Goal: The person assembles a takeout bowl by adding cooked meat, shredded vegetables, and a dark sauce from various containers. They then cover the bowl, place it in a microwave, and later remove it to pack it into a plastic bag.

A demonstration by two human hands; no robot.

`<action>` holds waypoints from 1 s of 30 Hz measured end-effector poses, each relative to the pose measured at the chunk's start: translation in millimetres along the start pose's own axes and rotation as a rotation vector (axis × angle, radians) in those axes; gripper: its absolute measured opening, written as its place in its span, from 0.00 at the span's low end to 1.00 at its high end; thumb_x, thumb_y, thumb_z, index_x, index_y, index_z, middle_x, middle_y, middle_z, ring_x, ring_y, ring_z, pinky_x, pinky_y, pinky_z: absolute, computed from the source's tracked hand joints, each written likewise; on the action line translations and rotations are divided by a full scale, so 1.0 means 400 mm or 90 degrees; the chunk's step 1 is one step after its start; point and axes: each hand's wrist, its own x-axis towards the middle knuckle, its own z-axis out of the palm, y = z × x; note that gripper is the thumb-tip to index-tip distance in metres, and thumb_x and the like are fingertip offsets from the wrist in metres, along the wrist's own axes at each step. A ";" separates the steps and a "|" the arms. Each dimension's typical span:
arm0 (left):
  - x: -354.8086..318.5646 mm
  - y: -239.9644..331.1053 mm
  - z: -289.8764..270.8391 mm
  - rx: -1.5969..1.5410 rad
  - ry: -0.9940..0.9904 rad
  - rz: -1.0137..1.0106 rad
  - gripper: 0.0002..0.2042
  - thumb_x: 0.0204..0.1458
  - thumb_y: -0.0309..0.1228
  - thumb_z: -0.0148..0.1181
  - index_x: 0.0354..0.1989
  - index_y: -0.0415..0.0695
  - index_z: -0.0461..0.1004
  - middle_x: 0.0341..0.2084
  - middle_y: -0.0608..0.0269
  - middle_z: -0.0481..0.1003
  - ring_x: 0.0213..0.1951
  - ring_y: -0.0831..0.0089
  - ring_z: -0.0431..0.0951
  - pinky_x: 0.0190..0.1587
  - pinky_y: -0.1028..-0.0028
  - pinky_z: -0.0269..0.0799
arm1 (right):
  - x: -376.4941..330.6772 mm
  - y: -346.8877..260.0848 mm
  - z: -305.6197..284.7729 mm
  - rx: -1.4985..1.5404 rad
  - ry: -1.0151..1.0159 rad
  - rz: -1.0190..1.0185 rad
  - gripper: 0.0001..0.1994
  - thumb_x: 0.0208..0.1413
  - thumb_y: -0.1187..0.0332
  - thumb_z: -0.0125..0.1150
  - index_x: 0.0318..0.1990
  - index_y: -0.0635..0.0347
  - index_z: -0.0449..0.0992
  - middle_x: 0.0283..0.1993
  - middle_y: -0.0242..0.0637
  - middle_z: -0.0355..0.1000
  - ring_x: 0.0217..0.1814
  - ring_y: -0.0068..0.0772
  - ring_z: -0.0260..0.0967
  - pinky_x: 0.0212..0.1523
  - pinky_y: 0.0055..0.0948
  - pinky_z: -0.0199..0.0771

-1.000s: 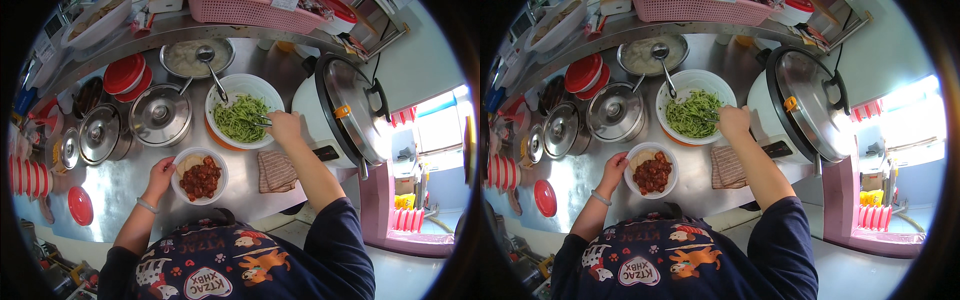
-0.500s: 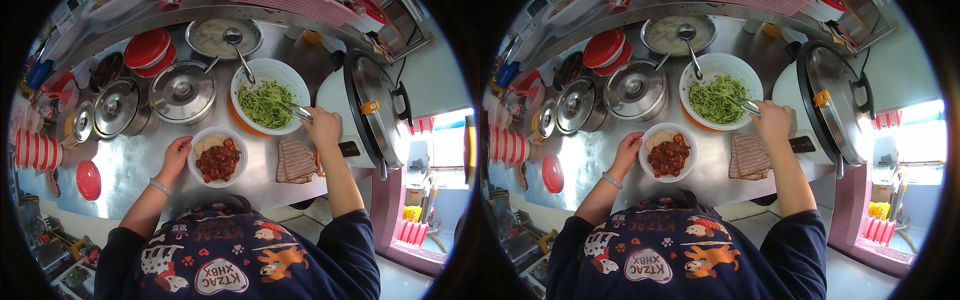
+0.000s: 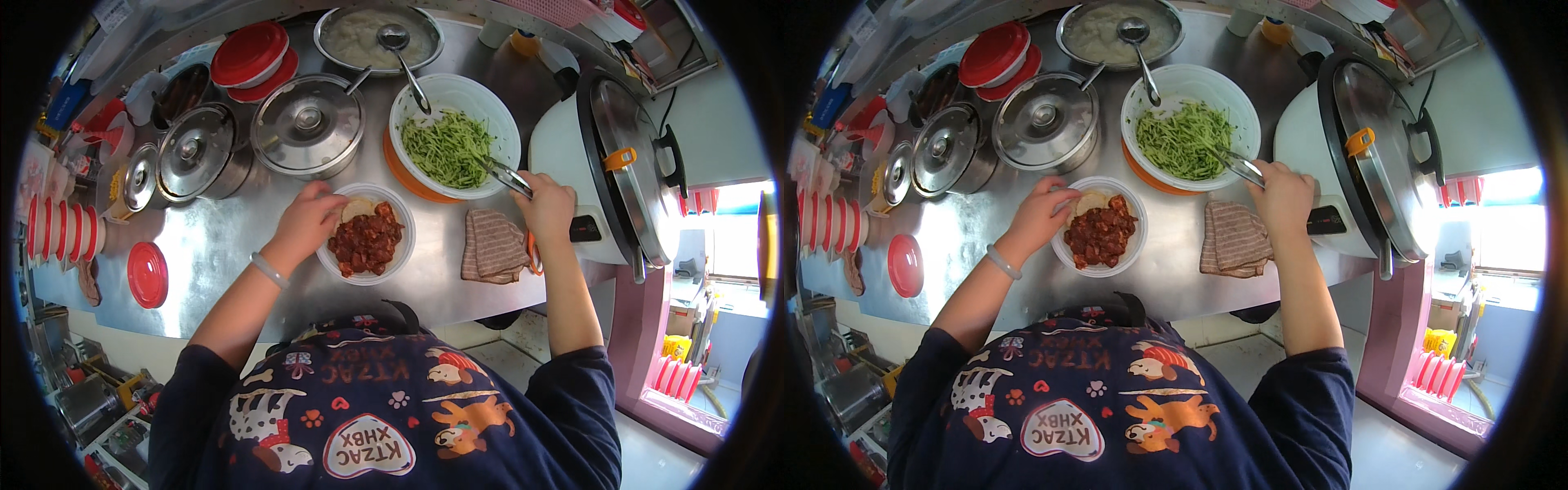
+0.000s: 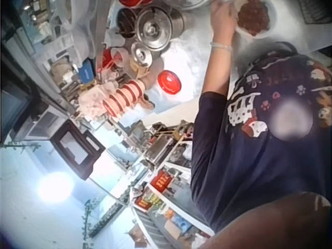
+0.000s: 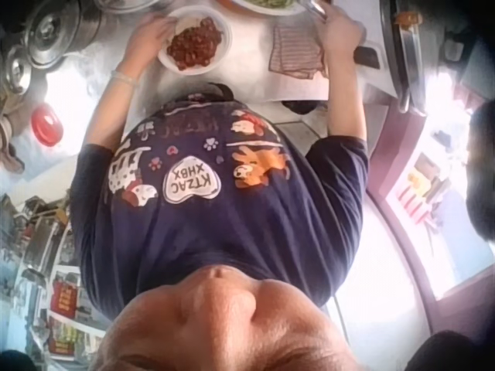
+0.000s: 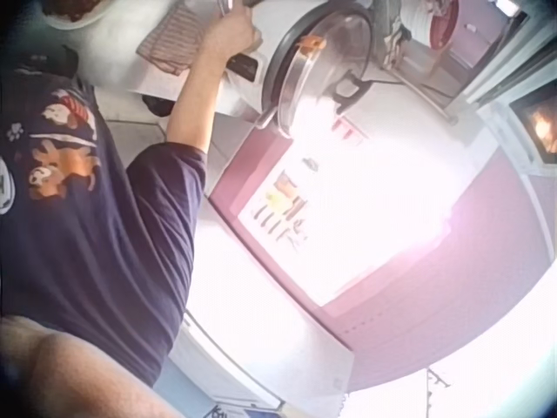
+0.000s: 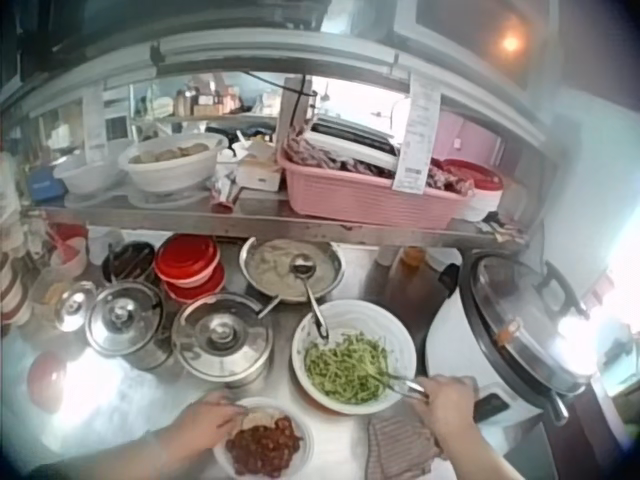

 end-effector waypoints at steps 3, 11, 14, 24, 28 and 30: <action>0.042 0.029 -0.010 0.106 -0.064 0.044 0.17 0.47 0.26 0.60 0.47 0.52 0.78 0.52 0.54 0.67 0.51 0.55 0.72 0.50 0.63 0.71 | -0.006 0.004 0.008 -0.002 -0.020 0.017 0.16 0.45 0.60 0.68 0.44 0.46 0.79 0.31 0.29 0.73 0.33 0.34 0.71 0.42 0.35 0.62; 0.115 0.055 -0.008 0.221 -0.154 0.076 0.12 0.43 0.27 0.63 0.39 0.49 0.78 0.52 0.55 0.67 0.48 0.55 0.74 0.47 0.61 0.72 | -0.025 0.011 0.022 0.016 -0.026 0.020 0.17 0.44 0.59 0.69 0.44 0.48 0.80 0.31 0.31 0.74 0.35 0.37 0.72 0.42 0.36 0.61; 0.140 0.057 -0.008 0.217 -0.195 0.059 0.08 0.42 0.27 0.64 0.33 0.47 0.77 0.47 0.56 0.68 0.43 0.56 0.76 0.44 0.60 0.73 | -0.026 0.008 0.026 0.025 -0.044 0.034 0.17 0.44 0.59 0.68 0.44 0.48 0.80 0.32 0.31 0.74 0.35 0.37 0.72 0.43 0.36 0.62; 0.165 0.032 -0.011 0.229 -0.231 0.088 0.08 0.41 0.26 0.62 0.31 0.42 0.75 0.38 0.56 0.71 0.39 0.55 0.76 0.41 0.62 0.73 | -0.022 0.003 0.025 0.034 -0.042 0.036 0.17 0.44 0.59 0.69 0.44 0.48 0.80 0.32 0.31 0.74 0.35 0.38 0.72 0.43 0.37 0.62; 0.158 0.051 -0.005 0.300 -0.201 0.068 0.05 0.41 0.24 0.61 0.29 0.42 0.76 0.40 0.52 0.72 0.41 0.54 0.76 0.42 0.61 0.73 | -0.021 0.004 0.030 0.032 -0.050 0.041 0.17 0.44 0.60 0.69 0.44 0.47 0.80 0.32 0.31 0.74 0.35 0.38 0.72 0.44 0.37 0.62; 0.146 0.063 -0.004 0.277 -0.152 0.073 0.05 0.41 0.25 0.61 0.28 0.43 0.78 0.46 0.50 0.71 0.45 0.54 0.76 0.44 0.61 0.74 | -0.021 0.005 0.033 0.033 -0.048 0.032 0.16 0.45 0.61 0.68 0.44 0.46 0.79 0.31 0.29 0.73 0.34 0.36 0.71 0.43 0.38 0.62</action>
